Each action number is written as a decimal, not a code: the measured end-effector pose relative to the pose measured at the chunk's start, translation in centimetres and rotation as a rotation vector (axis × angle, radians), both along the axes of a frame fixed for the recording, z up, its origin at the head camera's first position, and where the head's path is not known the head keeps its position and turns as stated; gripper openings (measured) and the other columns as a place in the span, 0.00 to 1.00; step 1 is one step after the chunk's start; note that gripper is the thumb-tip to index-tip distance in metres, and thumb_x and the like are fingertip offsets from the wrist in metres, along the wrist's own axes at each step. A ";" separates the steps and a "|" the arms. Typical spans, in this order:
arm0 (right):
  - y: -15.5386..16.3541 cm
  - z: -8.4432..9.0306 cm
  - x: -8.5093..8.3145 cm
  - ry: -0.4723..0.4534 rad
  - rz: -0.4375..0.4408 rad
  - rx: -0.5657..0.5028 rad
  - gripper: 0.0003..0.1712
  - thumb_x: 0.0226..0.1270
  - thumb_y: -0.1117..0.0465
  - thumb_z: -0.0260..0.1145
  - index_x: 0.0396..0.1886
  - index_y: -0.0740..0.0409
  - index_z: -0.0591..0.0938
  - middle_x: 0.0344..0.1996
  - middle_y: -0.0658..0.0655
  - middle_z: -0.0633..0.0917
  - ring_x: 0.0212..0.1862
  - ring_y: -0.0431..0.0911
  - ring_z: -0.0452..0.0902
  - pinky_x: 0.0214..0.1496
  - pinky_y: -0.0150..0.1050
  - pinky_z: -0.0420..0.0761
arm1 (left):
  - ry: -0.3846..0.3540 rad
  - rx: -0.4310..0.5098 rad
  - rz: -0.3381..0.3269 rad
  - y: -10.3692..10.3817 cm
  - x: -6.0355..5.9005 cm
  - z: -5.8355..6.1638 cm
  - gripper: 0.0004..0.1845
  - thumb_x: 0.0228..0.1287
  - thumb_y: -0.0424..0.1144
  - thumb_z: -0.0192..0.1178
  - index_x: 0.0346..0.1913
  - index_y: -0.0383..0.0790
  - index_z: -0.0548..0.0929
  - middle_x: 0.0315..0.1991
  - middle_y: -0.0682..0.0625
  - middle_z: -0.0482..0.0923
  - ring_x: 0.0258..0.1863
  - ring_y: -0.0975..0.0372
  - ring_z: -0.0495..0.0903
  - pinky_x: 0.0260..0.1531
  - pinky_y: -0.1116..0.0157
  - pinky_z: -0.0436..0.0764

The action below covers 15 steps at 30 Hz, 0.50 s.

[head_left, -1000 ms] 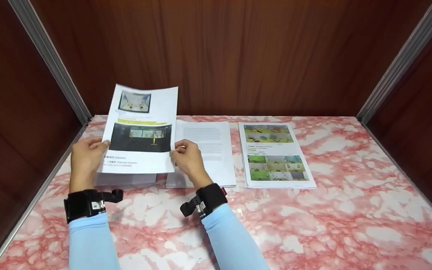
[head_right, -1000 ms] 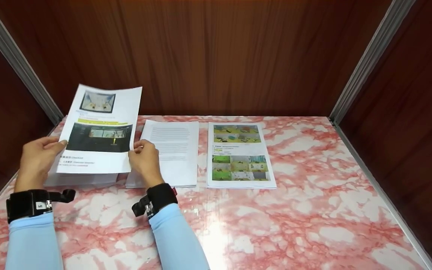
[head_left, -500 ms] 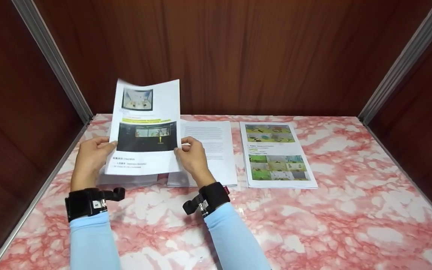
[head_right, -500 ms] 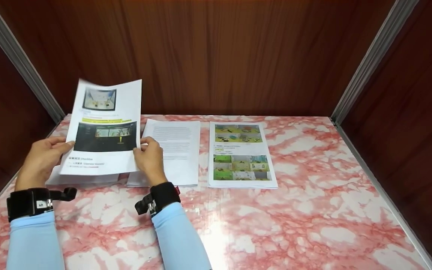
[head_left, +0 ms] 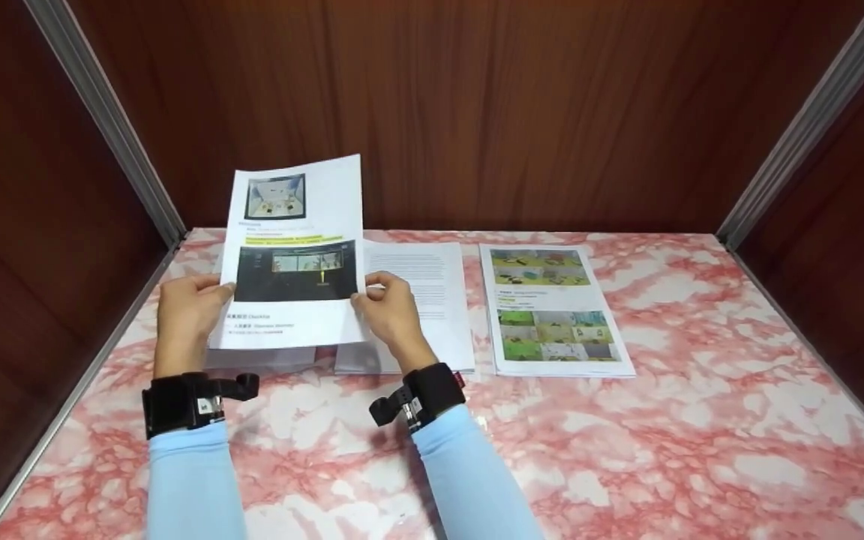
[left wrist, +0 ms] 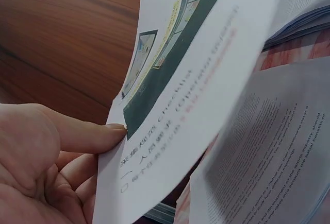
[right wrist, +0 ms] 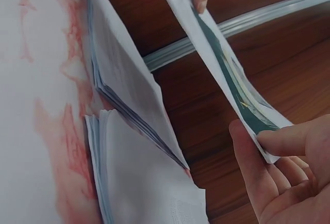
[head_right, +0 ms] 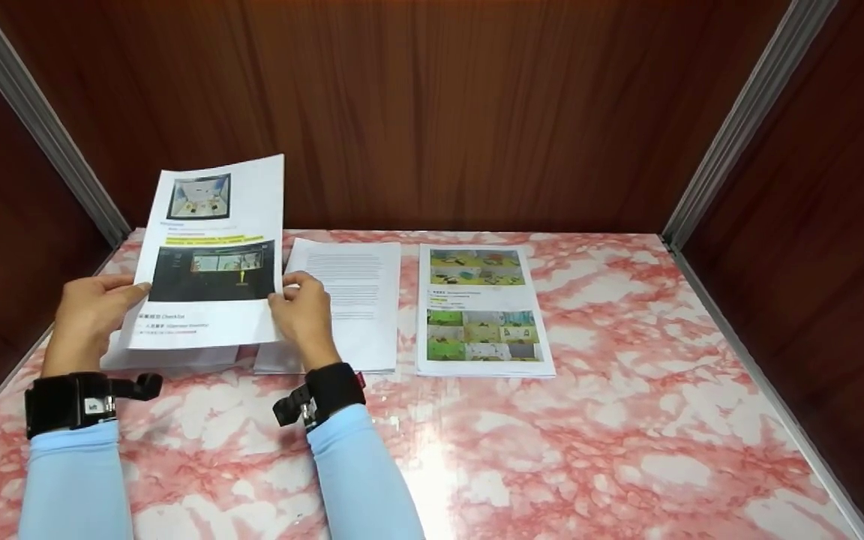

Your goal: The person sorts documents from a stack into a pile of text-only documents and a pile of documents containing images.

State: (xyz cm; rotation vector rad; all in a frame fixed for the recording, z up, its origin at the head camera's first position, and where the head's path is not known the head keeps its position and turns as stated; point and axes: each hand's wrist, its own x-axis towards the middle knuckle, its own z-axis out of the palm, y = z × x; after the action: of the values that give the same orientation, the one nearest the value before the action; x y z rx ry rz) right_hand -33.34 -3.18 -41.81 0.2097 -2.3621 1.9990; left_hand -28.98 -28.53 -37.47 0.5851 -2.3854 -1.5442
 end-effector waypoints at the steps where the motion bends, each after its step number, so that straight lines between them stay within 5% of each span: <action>1: 0.1 0.0 0.0 -0.003 0.001 -0.012 0.12 0.60 0.67 0.68 0.43 0.62 0.81 0.33 0.56 0.87 0.34 0.42 0.83 0.33 0.34 0.78 | 0.004 0.001 -0.002 0.1 0.0 0.0 0.22 0.67 0.38 0.59 0.60 0.29 0.77 0.59 0.38 0.75 0.60 0.54 0.70 0.62 0.56 0.64; 15: 1.3 0.6 -0.4 -0.018 -0.002 -0.065 0.11 0.63 0.66 0.66 0.44 0.64 0.83 0.32 0.57 0.87 0.33 0.45 0.84 0.35 0.37 0.82 | 0.048 -0.027 -0.025 1.1 -0.2 0.6 0.22 0.68 0.41 0.58 0.60 0.30 0.78 0.56 0.39 0.78 0.59 0.55 0.72 0.60 0.57 0.67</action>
State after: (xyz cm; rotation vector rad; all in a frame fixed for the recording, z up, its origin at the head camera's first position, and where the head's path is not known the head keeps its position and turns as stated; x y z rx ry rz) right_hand -33.73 -1.84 -41.21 0.1875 -2.3016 2.0816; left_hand -29.14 -27.45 -36.87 0.5081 -2.3827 -1.5156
